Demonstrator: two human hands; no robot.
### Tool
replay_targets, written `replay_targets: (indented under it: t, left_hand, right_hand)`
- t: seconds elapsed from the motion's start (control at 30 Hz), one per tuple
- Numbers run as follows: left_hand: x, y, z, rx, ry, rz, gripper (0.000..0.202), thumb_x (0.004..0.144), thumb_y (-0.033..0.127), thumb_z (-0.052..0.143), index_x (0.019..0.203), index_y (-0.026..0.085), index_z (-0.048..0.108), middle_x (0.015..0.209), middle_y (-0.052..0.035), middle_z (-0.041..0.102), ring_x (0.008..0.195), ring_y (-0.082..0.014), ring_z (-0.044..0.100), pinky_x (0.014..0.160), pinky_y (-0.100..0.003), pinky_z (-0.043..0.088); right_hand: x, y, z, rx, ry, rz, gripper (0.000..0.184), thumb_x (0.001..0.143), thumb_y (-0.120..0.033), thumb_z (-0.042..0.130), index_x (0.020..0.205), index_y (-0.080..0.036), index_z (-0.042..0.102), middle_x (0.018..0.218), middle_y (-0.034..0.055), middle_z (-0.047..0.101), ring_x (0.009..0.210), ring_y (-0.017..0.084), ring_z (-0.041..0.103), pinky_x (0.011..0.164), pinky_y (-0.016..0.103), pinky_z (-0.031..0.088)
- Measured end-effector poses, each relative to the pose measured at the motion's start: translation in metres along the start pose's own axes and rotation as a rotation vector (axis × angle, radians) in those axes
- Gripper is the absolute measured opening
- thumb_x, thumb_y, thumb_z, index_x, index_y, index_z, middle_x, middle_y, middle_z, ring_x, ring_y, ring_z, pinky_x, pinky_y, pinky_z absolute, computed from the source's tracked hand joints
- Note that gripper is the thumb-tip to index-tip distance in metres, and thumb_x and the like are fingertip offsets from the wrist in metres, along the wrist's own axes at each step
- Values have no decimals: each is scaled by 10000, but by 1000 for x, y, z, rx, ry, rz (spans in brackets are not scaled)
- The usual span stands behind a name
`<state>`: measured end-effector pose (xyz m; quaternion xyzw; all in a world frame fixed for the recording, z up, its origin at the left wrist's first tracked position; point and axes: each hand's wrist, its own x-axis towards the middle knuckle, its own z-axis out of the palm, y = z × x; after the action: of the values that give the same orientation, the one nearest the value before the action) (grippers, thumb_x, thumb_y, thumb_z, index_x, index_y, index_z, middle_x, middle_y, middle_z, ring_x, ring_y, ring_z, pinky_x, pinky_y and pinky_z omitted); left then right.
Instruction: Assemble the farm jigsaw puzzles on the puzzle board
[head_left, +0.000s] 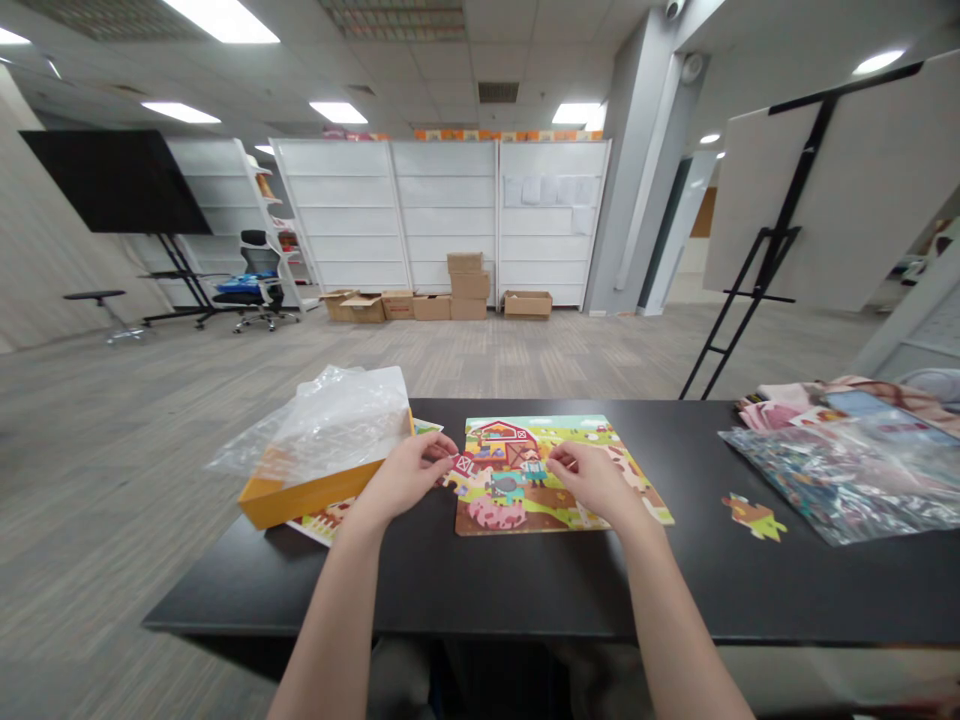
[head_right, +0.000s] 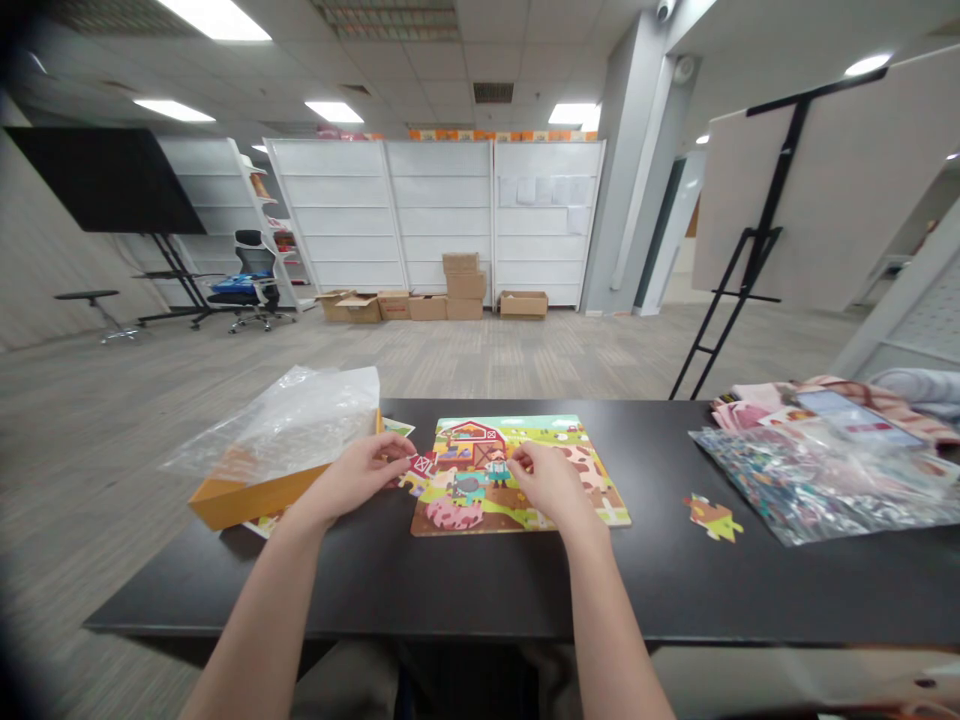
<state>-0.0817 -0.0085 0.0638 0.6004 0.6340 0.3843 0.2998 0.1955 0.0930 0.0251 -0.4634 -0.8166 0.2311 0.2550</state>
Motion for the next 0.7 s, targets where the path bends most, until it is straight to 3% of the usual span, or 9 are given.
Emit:
replay_targets:
  t: [0.13, 0.33, 0.53, 0.7]
  left_hand:
    - [28, -15, 22, -114, 124, -26, 147, 806, 289, 618, 897, 175, 632, 879, -43, 695, 756, -181, 701, 670, -306, 608]
    - [68, -38, 44, 129, 277, -46, 112, 831, 136, 606, 923, 152, 670, 966, -79, 751, 856, -180, 723, 816, -308, 595]
    - [75, -43, 50, 242, 280, -89, 237, 840, 86, 597, 1062, 150, 650, 1051, -87, 748, 826, -156, 733, 767, -252, 574]
    - [72, -45, 53, 402, 239, -63, 276, 865, 108, 572, 1120, 150, 669, 1022, -95, 758, 923, -206, 718, 890, -318, 537]
  right_hand:
    - [0, 0, 2, -7, -13, -4, 176, 890, -303, 561, 833, -191, 685, 843, 54, 746, 741, 193, 679, 686, 286, 492]
    - [-1, 7, 2, -3, -27, -10, 192, 898, -320, 555, 853, -196, 694, 858, 58, 748, 768, 192, 689, 690, 277, 498]
    - [0, 10, 3, -4, -22, -4, 174, 892, -311, 570, 853, -201, 700, 851, 60, 753, 767, 193, 692, 684, 273, 500]
    - [-1, 5, 3, -35, -31, -13, 170, 896, -293, 554, 845, -200, 688, 873, 58, 754, 788, 190, 693, 697, 273, 494]
